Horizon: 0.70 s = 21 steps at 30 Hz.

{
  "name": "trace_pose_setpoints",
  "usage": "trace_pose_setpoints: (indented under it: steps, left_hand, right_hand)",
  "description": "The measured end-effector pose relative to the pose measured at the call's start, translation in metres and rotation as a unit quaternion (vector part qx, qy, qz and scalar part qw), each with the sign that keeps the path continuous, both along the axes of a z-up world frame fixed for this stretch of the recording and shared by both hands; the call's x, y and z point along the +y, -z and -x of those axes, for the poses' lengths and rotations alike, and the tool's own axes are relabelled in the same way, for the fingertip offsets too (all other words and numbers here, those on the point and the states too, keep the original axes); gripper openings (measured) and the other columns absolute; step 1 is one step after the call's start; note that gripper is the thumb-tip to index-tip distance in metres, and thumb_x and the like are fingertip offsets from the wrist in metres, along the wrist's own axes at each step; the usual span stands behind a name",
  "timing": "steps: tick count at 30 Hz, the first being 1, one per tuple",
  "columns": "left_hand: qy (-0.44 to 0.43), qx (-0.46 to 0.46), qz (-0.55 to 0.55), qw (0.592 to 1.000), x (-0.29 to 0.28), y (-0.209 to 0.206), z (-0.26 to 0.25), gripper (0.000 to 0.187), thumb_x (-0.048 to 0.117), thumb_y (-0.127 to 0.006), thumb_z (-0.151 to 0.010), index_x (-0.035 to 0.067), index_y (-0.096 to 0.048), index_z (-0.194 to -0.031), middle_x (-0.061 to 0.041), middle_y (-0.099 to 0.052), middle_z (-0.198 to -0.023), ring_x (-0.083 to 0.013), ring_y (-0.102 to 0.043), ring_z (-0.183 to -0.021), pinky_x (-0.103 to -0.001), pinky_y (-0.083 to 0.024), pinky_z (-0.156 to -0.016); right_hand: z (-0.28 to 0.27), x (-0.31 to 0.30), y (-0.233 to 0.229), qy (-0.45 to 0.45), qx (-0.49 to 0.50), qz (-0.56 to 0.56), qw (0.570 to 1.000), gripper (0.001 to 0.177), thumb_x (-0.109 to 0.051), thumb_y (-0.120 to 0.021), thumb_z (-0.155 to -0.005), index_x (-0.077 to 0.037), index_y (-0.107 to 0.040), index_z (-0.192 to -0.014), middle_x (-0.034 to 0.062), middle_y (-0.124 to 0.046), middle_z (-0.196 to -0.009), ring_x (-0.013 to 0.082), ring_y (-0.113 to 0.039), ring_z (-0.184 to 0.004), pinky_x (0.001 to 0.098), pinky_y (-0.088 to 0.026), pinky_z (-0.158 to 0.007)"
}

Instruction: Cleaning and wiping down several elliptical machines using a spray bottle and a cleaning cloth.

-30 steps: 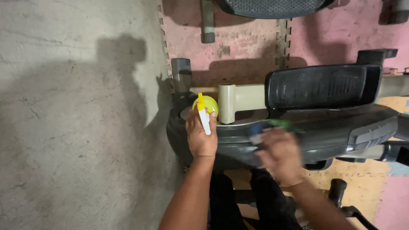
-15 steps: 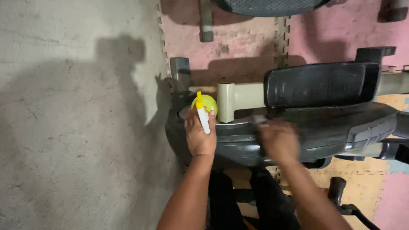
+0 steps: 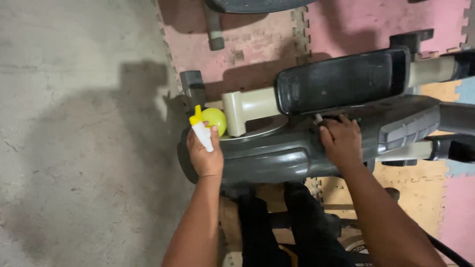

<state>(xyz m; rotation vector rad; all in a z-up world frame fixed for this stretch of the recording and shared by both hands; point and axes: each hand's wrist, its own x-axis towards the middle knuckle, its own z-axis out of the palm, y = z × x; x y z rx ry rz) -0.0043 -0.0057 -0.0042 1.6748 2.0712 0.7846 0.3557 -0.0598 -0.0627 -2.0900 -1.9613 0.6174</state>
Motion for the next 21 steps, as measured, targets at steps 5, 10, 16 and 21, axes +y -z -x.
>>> trace_pose_setpoints:
  steps: [5, 10, 16, 21]
  left_hand:
    - [-0.083, -0.174, 0.021, 0.981, -0.013, -0.005, 0.005, 0.037, 0.024, -0.07, -0.101, 0.003, -0.062, -0.13, -0.012, -0.065, -0.123, -0.0252, -0.062, -0.113, -0.04, -0.049, -0.1]
    - [-0.053, -0.302, -0.04, 0.951, -0.031, -0.059, -0.028, 0.058, 0.025, -0.068, -0.107, 0.001, -0.041, -0.153, -0.008, -0.055, -0.144, -0.0203, -0.052, -0.136, -0.037, -0.04, -0.119]
    - [0.026, -0.268, -0.028, 0.963, -0.041, -0.083, -0.083, 0.068, 0.032, -0.066, -0.106, 0.005, -0.032, -0.158, -0.009, -0.044, -0.157, -0.0232, -0.048, -0.145, -0.041, -0.037, -0.128]
    - [0.227, -0.079, -0.074, 0.968, -0.064, -0.051, -0.115, 0.029, 0.028, -0.072, -0.1, 0.019, -0.059, -0.124, -0.006, -0.046, -0.151, -0.0324, -0.049, -0.145, -0.045, -0.041, -0.126]
  right_hand:
    - [-0.009, 0.009, 0.0, 0.009, -0.026, 0.01, 1.0, 0.034, -0.034, -0.058, -0.102, -0.008, -0.076, -0.113, 0.0118, -0.072, -0.124, 0.0377, -0.059, -0.126, 0.0561, -0.038, -0.111]
    - [-0.012, 0.004, -0.007, 0.005, -0.004, 0.017, 1.0, 0.032, -0.035, -0.056, -0.102, -0.01, -0.075, -0.112, 0.0092, -0.07, -0.127, 0.0346, -0.057, -0.127, 0.0537, -0.036, -0.113]
    - [-0.071, 0.0, 0.019, -0.05, -0.015, 0.073, 0.996, 0.041, -0.042, -0.057, -0.099, -0.011, -0.073, -0.121, 0.0098, -0.066, -0.131, 0.032, -0.054, -0.13, 0.0516, -0.031, -0.117]
    - [-0.119, -0.025, 0.03, 0.068, -0.042, 0.087, 0.993, 0.044, -0.046, -0.05, -0.104, -0.017, -0.07, -0.131, 0.015, -0.053, -0.153, 0.0498, -0.03, -0.145, 0.0728, -0.017, -0.111]
